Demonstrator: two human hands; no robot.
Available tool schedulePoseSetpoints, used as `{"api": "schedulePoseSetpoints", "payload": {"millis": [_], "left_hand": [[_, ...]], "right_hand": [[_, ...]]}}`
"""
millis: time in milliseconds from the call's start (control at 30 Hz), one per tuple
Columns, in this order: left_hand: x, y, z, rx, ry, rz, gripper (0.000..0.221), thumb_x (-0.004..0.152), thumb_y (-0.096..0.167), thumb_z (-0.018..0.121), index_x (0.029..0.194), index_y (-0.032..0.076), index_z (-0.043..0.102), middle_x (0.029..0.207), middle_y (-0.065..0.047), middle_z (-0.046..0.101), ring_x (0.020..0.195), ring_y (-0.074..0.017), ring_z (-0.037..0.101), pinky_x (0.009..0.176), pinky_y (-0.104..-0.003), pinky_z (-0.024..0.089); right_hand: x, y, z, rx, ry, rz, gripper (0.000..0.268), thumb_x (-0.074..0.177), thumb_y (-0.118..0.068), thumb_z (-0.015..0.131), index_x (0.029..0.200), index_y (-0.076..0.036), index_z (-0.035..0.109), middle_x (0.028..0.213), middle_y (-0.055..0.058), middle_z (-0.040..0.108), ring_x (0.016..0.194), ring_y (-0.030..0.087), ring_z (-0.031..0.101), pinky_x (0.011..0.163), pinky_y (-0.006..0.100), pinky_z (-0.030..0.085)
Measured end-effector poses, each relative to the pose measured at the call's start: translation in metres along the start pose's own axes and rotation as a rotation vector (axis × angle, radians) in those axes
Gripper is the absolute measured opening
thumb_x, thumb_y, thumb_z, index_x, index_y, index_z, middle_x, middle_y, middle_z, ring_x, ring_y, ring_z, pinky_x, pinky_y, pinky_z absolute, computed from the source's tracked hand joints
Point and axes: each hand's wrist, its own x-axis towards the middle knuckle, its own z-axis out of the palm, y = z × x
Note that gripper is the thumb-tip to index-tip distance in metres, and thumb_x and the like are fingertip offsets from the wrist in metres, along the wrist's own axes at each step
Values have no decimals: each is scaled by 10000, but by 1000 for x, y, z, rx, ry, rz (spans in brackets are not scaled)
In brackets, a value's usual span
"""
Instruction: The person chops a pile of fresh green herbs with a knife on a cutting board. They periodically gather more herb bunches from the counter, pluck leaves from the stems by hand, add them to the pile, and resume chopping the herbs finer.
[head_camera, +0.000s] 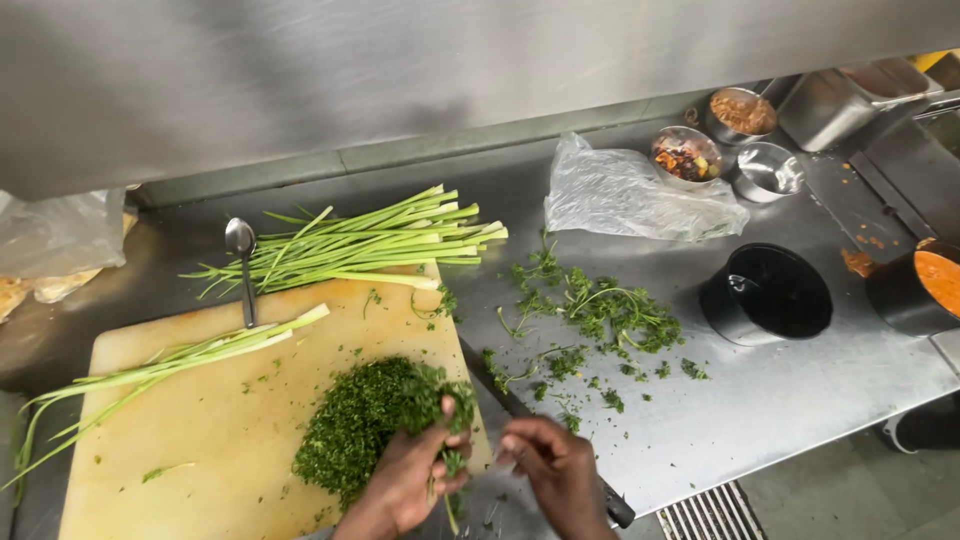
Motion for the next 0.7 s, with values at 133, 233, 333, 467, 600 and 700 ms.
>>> {"api": "schedulePoseSetpoints", "payload": {"millis": [133, 233, 333, 467, 600, 700], "left_hand": [[6, -2, -14, -297, -158, 32, 317, 961, 310, 668, 1022, 65, 477, 815, -31, 554, 545, -88, 445, 456, -261, 403], [12, -8, -16, -438, -484, 93, 232, 1024, 208, 639, 1012, 73, 451, 830, -9, 530, 579, -74, 462, 477, -244, 417], [2, -8, -10, -377, -496, 43, 258, 1032, 236, 612, 980, 47, 444, 780, -54, 520, 596, -142, 520, 529, -304, 500], [-8, -2, -4, -151, -43, 108, 289, 934, 296, 619, 956, 28, 512, 707, -71, 548, 564, -234, 603, 468, -423, 532], [29, -42, -39, 22, 16, 178, 478, 875, 90, 673, 1243, 283, 437, 869, -212, 748, 737, -323, 774, 724, -430, 702], [17, -53, -52, 398, 93, 198, 538, 811, 95, 747, 1325, 123, 592, 1057, -26, 712, 903, -145, 745, 789, -330, 680]], "right_hand": [[-7, -9, 1, 217, -229, 228, 414, 924, -207, 691, 1312, -99, 594, 1145, 115, 762, 938, 180, 782, 713, 298, 648], [-17, -2, 16, 429, -437, 314, 497, 947, -248, 677, 1394, -97, 519, 1218, 128, 734, 989, 194, 757, 734, 298, 623], [-22, 23, 29, 565, -455, 251, 397, 976, -211, 691, 1308, -18, 589, 1112, 154, 725, 898, 215, 742, 678, 309, 593], [-22, 11, 31, 289, -184, 52, 257, 948, -158, 735, 1125, 29, 738, 898, 140, 794, 728, 184, 766, 605, 305, 614], [-25, -37, 17, -54, -16, -217, 273, 867, -153, 764, 1097, -14, 715, 894, 94, 823, 767, 151, 819, 607, 305, 644], [-25, -30, 12, -246, -45, -209, 305, 845, -195, 782, 1086, -51, 661, 776, 86, 796, 655, 163, 778, 534, 341, 580]]}}
